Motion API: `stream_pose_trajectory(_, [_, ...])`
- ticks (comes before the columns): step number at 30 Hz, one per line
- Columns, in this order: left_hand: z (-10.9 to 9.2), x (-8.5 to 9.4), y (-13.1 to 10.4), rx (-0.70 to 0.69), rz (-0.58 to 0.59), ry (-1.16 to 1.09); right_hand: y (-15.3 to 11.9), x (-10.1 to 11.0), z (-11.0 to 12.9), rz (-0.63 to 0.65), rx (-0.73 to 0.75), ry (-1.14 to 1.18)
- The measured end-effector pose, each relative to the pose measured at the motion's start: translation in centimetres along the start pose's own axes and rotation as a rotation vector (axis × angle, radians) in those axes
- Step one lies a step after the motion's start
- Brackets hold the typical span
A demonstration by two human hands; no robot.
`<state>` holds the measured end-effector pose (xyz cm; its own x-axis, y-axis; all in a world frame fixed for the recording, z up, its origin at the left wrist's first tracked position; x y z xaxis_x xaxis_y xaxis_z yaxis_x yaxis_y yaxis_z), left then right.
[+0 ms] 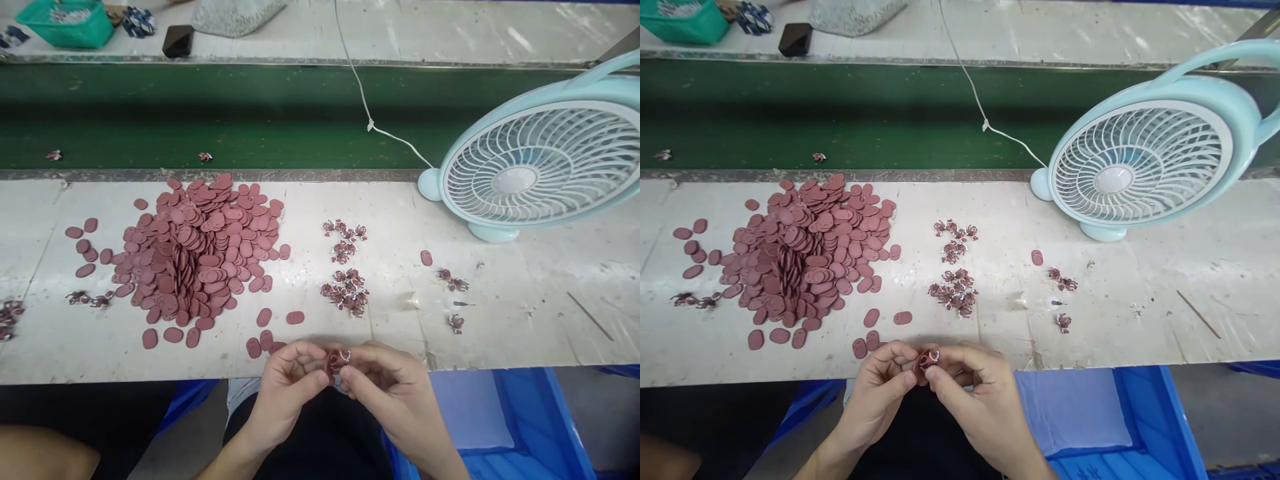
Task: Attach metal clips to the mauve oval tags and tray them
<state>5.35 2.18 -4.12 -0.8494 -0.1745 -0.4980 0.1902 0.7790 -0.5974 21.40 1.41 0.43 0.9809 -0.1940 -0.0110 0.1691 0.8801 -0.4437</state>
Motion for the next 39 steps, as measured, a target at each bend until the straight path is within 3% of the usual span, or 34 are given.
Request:
stream_pose_trajectory(11, [0.1,-0.3,0.2,-0.046,0.002,0.134,0.3,0.7,0.7,0.038,0.044,-0.167])
stream_pose_trajectory(17, [-0.2,-0.8,0.0,-0.079,-0.03,0.136,0.5,0.1,0.1,0.069,-0.061,0.043])
stream_pose_trajectory(24, [0.2,-0.9,-0.1,-0.119,-0.023,0.172,0.3,0.4,-0.3,0.041,-0.074,0.119])
stream_pose_trajectory(29, [0.3,-0.9,-0.5,-0.135,-0.052,0.237,0.0,0.8,-2.2,0.001,-0.101,0.237])
stream_pose_trajectory(31, [-0.7,-0.3,-0.3,-0.167,-0.065,0.343,-0.6,2.1,-3.5,-0.063,-0.101,0.315])
stream_pose_trajectory(33, [-2.7,1.0,0.3,-0.31,-0.119,0.571,-1.5,4.7,-4.7,-0.211,-0.058,0.39])
stream_pose_trajectory(35, [-5.3,2.2,1.2,-0.617,-0.203,0.885,-2.9,8.7,-5.8,-0.428,0.034,0.419])
stream_pose_trajectory(37, [-6.8,2.7,2.4,-0.819,-0.149,1.205,-4.5,13.3,-6.9,-0.68,0.162,0.396])
stream_pose_trajectory(39, [-7.3,3.0,3.6,-0.93,-0.068,1.428,-6.2,17.7,-8.7,-0.925,0.253,0.274])
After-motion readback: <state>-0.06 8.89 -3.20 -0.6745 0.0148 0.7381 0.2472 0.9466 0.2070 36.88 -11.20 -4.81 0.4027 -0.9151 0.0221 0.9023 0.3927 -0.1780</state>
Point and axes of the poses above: each hand's wrist, its own y-axis towards the middle knuckle, its own x-axis out of the back of the hand, z = x × y, the point moved 4 cm from there along y, towards the middle knuckle, and after that the axes turned 12 degrees about -z, right-handed, at the moved point
